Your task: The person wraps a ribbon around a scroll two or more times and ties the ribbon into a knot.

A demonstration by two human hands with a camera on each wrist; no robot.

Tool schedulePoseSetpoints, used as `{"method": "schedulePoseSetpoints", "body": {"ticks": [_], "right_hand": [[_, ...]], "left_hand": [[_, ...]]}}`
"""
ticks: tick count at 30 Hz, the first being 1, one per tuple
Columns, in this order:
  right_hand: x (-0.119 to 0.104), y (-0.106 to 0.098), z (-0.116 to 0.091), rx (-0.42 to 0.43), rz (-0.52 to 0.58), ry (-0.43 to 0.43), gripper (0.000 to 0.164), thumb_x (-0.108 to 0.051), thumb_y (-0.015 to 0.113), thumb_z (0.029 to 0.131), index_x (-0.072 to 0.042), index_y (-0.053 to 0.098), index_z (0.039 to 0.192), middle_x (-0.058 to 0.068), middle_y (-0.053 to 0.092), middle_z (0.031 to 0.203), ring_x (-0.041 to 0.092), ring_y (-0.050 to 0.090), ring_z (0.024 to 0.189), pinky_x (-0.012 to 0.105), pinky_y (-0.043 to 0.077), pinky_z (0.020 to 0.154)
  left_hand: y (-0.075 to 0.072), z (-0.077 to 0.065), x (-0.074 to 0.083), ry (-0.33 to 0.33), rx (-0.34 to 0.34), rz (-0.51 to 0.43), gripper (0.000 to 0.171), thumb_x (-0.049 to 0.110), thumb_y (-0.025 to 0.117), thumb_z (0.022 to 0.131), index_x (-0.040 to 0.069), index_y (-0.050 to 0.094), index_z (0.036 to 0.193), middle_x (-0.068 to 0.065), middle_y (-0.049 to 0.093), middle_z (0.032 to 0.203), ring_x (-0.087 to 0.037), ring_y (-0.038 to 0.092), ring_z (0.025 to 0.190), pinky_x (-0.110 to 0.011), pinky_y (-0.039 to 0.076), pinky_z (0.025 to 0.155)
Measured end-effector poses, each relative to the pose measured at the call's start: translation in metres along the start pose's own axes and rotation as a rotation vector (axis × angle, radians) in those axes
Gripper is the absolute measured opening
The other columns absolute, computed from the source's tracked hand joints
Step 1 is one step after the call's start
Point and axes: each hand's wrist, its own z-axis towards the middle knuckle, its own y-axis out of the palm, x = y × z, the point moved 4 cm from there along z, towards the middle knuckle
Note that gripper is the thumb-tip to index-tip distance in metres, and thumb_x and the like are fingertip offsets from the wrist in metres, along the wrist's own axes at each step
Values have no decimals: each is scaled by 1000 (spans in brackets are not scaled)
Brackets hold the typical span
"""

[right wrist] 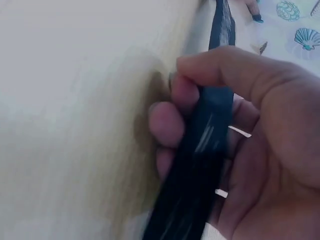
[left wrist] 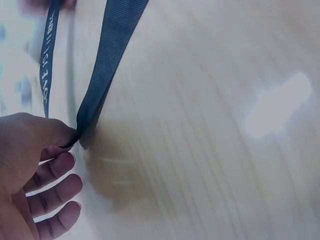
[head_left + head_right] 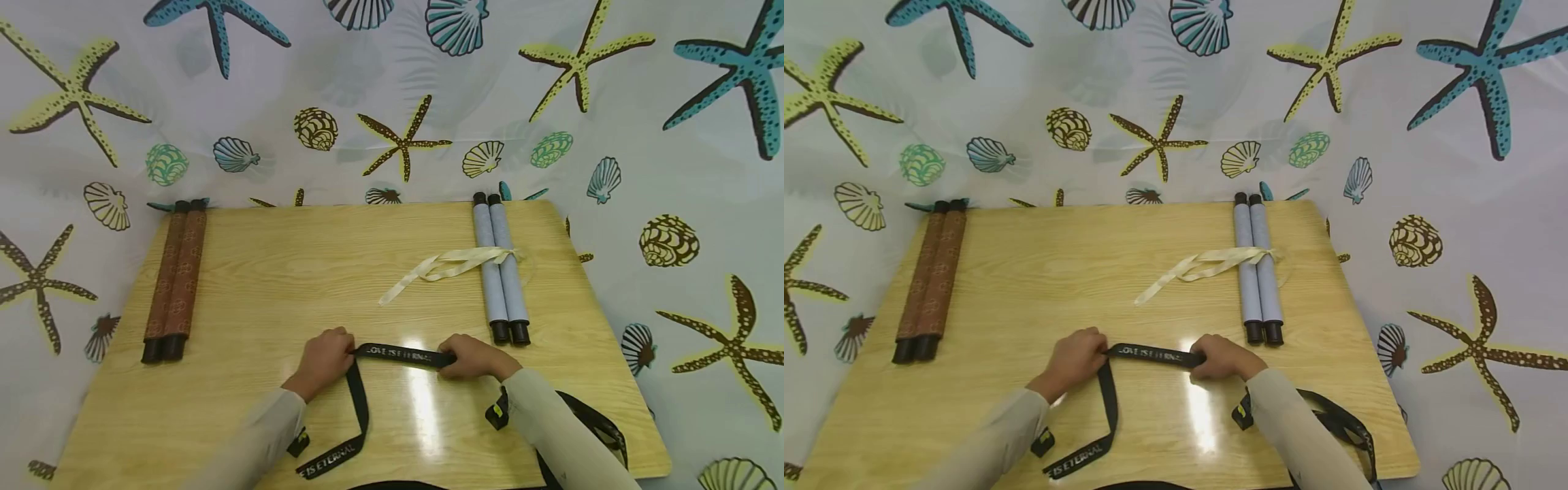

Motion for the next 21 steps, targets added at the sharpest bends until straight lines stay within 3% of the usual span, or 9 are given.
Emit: {"method": "schedulePoseSetpoints", "body": {"ticks": [4,10,17,21], "right_hand": [[-1,-12,6,-16,94,-49,12,-13,69,94,-1,68,96,5,60,78,8,48,64,24,43,62],[4,-38,11,9,164,-87,21,-6,62,97,9,66,110,26,68,98,12,57,73,27,51,64],[9,-64,19,113,59,-76,19,-7,61,97,6,68,110,23,70,106,23,66,88,27,53,73],[13,-80,20,258,-29,-44,18,-2,59,97,8,67,109,25,70,106,33,68,94,35,56,79]], "left_hand": [[-21,-18,-65,-120,-3,24,5,10,74,83,14,73,82,0,63,78,-18,62,69,-36,52,57],[-52,-46,-145,-173,-20,127,4,10,76,86,9,74,89,-7,65,83,-23,63,68,-40,54,54],[-69,-76,-204,-265,-39,191,6,5,76,84,4,73,88,-10,66,78,-20,59,56,-38,49,45],[-74,-90,-224,-331,-60,165,5,3,72,85,4,72,90,-11,69,76,-19,59,53,-39,48,45]]}}
